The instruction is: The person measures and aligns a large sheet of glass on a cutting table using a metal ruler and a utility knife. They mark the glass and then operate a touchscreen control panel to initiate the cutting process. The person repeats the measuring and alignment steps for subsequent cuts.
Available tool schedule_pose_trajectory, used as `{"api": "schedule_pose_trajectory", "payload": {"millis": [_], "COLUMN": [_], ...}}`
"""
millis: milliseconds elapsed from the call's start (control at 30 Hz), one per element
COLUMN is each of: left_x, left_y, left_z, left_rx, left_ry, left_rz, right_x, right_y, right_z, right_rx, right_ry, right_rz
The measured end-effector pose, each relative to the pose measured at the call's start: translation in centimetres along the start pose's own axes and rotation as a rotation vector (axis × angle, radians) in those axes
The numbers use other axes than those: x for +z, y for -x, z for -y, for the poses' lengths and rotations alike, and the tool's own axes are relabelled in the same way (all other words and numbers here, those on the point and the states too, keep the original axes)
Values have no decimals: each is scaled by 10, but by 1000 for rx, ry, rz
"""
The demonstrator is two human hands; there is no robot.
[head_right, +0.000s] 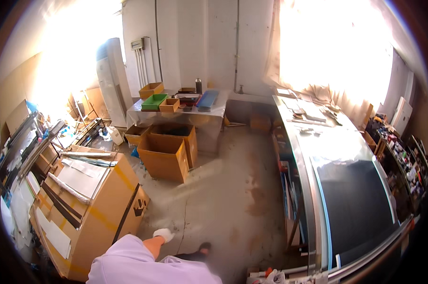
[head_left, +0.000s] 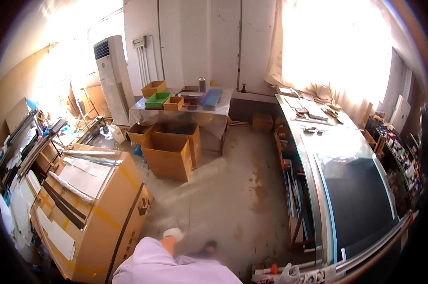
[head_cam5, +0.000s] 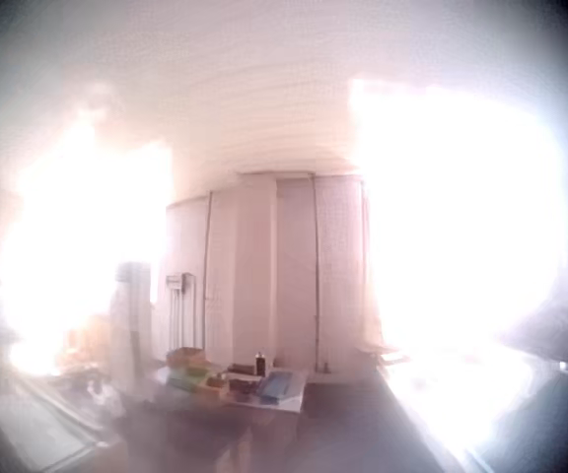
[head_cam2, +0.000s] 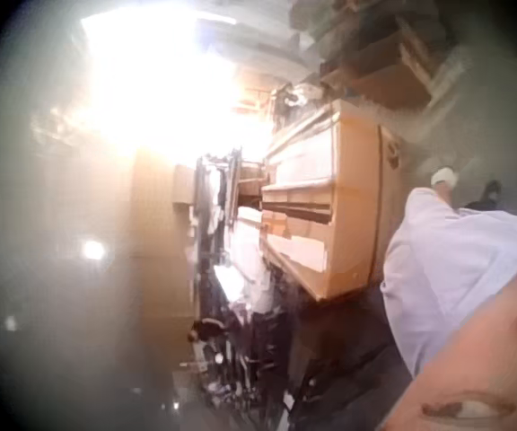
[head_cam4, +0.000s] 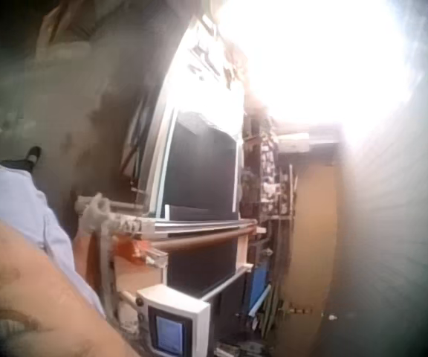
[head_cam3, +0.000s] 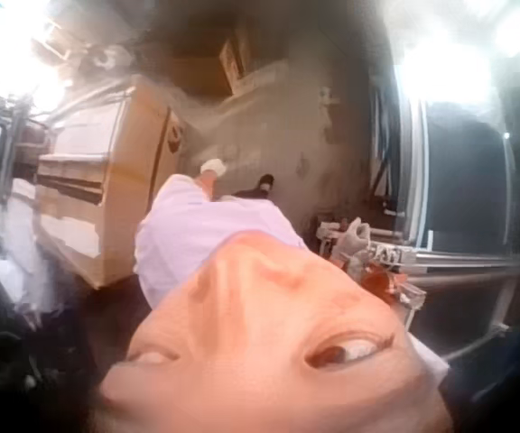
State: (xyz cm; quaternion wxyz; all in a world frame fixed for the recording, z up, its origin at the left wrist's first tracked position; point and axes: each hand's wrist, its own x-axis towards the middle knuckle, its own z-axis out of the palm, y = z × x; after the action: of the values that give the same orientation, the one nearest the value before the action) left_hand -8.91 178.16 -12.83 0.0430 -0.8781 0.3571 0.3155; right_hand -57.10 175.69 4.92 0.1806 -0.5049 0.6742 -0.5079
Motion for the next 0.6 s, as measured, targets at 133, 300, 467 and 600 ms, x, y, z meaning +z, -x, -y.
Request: {"api": "schedule_pose_trajectory", "payload": {"millis": [133,300,467,600], "left_x": [-27,-37,-134,-171], "left_y": [-26,-115,-153,-176], "left_z": [22,32,-34,-50], "left_rx": [-86,-70,50,55], "left_ry": [12,38,173,122], "left_rz": [41,121,192,155], "right_x": [75,186,271,319], "right_y": [-48,-107,-148,-170], "right_z": [43,102,144,167], "right_rx": [-64,-364,-319,-358], "right_ry": [-142,-144,-160,-207], "right_rz": [128,187,214,266]}}
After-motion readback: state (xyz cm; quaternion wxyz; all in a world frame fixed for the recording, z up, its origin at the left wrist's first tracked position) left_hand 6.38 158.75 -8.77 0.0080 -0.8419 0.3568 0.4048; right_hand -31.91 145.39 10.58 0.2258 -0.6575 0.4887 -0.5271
